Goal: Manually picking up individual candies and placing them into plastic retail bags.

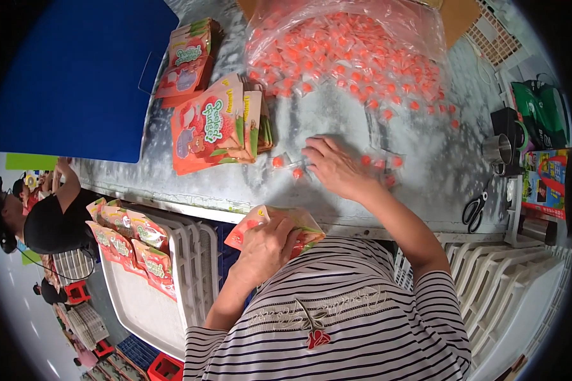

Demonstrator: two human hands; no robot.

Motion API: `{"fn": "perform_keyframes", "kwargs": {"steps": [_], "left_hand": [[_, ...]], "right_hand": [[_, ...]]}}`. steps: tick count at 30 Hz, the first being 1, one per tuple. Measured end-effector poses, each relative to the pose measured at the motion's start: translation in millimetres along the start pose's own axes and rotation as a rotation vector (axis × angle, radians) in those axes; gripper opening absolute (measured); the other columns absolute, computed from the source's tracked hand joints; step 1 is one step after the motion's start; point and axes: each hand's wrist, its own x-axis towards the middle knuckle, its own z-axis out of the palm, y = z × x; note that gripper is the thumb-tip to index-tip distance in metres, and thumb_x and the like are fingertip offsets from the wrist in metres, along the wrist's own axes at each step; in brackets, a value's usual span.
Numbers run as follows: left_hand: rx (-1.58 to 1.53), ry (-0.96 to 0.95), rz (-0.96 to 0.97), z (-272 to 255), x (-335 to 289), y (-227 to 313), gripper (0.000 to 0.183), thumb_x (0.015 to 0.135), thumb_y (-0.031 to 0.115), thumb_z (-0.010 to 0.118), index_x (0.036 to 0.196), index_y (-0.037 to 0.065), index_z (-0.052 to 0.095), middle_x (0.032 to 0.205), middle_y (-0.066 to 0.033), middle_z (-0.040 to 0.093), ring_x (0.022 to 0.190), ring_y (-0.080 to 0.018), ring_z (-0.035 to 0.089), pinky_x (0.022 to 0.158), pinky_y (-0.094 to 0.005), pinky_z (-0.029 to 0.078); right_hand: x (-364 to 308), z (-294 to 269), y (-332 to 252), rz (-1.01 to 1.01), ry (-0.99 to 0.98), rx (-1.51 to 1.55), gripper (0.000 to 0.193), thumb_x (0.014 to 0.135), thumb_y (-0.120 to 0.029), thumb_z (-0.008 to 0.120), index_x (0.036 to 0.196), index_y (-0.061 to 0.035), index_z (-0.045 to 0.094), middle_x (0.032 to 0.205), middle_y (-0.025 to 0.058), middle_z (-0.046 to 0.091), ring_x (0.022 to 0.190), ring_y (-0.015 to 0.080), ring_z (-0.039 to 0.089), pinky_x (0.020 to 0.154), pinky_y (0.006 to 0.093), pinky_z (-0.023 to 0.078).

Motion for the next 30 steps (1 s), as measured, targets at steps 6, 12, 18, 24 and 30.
{"fn": "perform_keyframes", "kwargs": {"steps": [6, 12, 18, 24, 30], "left_hand": [[-0.04, 0.058, -0.056, 1.0, -13.3, -6.2, 0.01, 0.085, 0.013, 0.063, 0.086, 0.004, 0.058, 0.075, -0.0121, 0.063, 0.062, -0.0306, 0.062, 0.053, -0.0407, 0.049], [-0.061, 0.008, -0.02, 5.4, -6.5, -5.9, 0.011, 0.086, 0.013, 0.062, 0.086, 0.003, 0.058, 0.075, -0.0127, 0.062, 0.063, -0.0311, 0.062, 0.053, -0.0404, 0.049], [-0.08, 0.007, -0.015, 2.5, -8.9, 0.2, 0.011, 0.084, 0.01, 0.063, 0.091, 0.003, 0.058, 0.076, -0.0128, 0.062, 0.064, -0.0322, 0.062, 0.055, -0.0404, 0.05], [-0.046, -0.005, -0.051, 1.8, -10.9, -0.1, 0.019, 0.083, 0.011, 0.065, 0.099, 0.003, 0.059, 0.08, -0.0135, 0.063, 0.064, -0.0329, 0.062, 0.056, -0.0401, 0.05], [-0.066, -0.02, -0.054, 4.2, -6.5, 1.4, 0.018, 0.083, 0.011, 0.065, 0.098, 0.004, 0.06, 0.081, -0.0137, 0.064, 0.066, -0.0326, 0.063, 0.057, -0.0409, 0.05]], "right_hand": [[-22.2, -16.3, -2.6, 0.113, -0.115, -0.255, 0.022, 0.085, -0.015, 0.06, 0.099, 0.0013, 0.061, 0.121, 0.0115, 0.052, 0.117, 0.0303, 0.046, 0.096, 0.0411, 0.042], [-8.0, -1.5, -33.5, 0.062, -0.034, -0.01, 0.035, 0.085, -0.013, 0.058, 0.118, -0.0029, 0.055, 0.132, 0.0129, 0.046, 0.122, 0.0353, 0.043, 0.098, 0.0432, 0.042], [22.6, 56.8, -32.4, -0.335, 0.094, -0.085, 0.031, 0.082, -0.008, 0.051, 0.111, 0.0017, 0.055, 0.124, 0.0163, 0.047, 0.121, 0.0338, 0.043, 0.101, 0.042, 0.04], [37.0, 51.6, -5.2, -0.076, 0.129, -0.148, 0.033, 0.08, -0.003, 0.052, 0.112, 0.0006, 0.053, 0.13, 0.0185, 0.044, 0.128, 0.0338, 0.037, 0.106, 0.0433, 0.036], [57.0, -0.9, 54.9, 0.224, 0.2, 0.242, 0.022, 0.089, -0.005, 0.051, 0.109, 0.0027, 0.056, 0.123, 0.0226, 0.052, 0.118, 0.0355, 0.048, 0.102, 0.0415, 0.038]]}}
